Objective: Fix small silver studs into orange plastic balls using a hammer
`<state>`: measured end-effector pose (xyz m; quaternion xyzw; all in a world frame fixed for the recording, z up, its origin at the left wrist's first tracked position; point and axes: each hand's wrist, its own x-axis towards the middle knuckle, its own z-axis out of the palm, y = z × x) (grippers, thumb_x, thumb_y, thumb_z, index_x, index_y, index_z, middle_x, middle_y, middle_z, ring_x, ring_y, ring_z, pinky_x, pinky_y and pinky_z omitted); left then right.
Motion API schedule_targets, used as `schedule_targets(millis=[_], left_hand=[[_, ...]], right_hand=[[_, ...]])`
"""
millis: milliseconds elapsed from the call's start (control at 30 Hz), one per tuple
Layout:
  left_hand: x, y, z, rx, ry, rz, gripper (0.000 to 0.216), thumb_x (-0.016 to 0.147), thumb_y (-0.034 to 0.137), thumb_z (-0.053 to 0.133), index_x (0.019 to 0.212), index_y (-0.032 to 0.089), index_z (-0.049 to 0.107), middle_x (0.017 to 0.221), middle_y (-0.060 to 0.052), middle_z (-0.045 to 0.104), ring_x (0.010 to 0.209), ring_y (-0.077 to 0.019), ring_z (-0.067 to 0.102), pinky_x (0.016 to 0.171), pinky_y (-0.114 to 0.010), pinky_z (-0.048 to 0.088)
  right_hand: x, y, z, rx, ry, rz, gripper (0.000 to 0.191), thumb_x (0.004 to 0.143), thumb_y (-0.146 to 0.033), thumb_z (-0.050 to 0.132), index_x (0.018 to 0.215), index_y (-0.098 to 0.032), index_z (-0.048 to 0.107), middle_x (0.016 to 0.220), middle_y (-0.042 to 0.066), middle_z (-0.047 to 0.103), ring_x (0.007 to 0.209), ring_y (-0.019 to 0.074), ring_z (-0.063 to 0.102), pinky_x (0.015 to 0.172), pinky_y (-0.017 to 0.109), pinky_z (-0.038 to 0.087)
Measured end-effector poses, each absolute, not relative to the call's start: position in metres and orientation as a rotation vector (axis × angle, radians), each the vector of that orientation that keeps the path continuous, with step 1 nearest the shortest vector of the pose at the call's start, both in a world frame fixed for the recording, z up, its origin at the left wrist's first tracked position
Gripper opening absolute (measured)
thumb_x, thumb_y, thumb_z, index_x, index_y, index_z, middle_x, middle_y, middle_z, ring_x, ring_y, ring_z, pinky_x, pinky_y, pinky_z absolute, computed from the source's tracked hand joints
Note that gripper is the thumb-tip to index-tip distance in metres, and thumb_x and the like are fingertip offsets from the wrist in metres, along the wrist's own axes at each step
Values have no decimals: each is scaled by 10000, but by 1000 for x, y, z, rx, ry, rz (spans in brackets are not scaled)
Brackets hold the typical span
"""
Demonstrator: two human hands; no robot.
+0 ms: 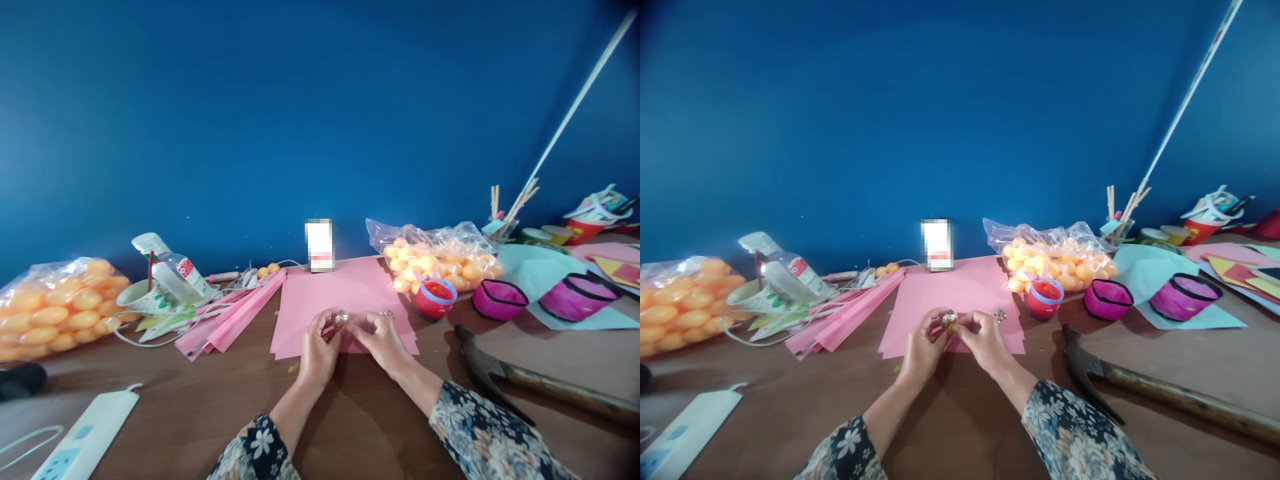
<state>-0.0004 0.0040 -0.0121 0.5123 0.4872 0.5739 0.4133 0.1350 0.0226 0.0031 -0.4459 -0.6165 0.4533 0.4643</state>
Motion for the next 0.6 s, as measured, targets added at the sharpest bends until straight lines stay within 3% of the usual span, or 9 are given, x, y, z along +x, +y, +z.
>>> schedule_targets(millis=[367,600], left_hand=[[-1,4,-14,1326,1229,1407,321,711,187,629,1026,176,570,1080,-106,608,1016,-219,573,847,-358,483],[0,4,-9,1216,1167,1431,423,667,205,671,1070,176,543,1047,-89,627,942,-187,608,832,-319,494]], right_hand=[[131,22,3,-1060,-1384,1173,228,664,-357,665,738,-170,559,748,38,662,706,176,628,639,278,497],[133,24,2,-998,-1420,1183,200,749,-353,587,825,-169,586,851,52,663,808,183,621,733,291,495]])
